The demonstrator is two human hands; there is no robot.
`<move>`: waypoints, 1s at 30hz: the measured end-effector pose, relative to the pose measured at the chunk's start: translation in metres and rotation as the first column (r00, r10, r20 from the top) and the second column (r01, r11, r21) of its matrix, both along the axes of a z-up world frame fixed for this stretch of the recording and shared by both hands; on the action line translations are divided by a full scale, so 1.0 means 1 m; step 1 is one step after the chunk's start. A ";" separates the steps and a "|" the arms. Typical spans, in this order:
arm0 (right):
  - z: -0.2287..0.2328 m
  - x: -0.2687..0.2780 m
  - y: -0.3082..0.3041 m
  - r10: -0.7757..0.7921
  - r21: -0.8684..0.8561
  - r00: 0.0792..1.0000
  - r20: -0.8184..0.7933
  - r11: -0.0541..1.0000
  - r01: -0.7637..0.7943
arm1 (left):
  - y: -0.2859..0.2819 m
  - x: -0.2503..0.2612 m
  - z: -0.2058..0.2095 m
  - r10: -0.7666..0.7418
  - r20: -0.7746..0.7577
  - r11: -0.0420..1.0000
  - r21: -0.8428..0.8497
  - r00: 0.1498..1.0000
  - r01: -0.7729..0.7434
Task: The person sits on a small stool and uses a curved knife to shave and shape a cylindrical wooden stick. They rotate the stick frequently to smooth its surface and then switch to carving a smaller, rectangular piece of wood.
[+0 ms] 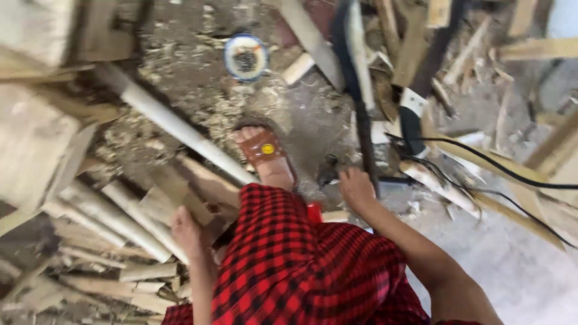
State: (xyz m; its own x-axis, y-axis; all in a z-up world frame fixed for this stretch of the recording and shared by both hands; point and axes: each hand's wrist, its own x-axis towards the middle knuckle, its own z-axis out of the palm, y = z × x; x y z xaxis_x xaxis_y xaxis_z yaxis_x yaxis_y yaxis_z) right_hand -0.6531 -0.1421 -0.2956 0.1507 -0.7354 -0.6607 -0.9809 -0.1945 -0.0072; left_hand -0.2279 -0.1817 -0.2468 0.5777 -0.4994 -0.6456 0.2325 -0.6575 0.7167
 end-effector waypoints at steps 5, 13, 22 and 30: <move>-0.027 -0.015 0.005 0.015 -0.051 0.997 0.078 0.999 -0.011 | 0.001 0.021 -0.001 -0.036 0.148 0.998 0.064 0.988 0.027; -0.042 -0.067 -0.038 -0.163 0.162 0.779 0.605 0.984 0.080 | -0.004 0.002 -0.020 -0.293 0.289 0.931 0.304 0.911 0.203; 0.103 0.157 -0.215 -0.379 0.305 0.537 0.753 0.925 0.226 | -0.054 -0.029 0.022 0.084 -0.021 0.977 0.200 0.996 -0.079; 0.102 0.287 -0.224 -0.207 0.271 0.583 0.785 0.962 -0.024 | -0.047 -0.038 -0.015 0.098 0.101 0.978 0.174 0.990 -0.115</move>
State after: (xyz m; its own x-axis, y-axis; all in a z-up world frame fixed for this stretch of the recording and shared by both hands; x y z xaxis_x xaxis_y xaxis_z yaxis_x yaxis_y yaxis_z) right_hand -0.3659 -0.3662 -0.1931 0.6420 -0.6217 -0.4487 -0.5616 0.0171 -0.8273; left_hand -0.2660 -0.2288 -0.2615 0.6823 -0.3133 -0.6605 0.2467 -0.7518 0.6115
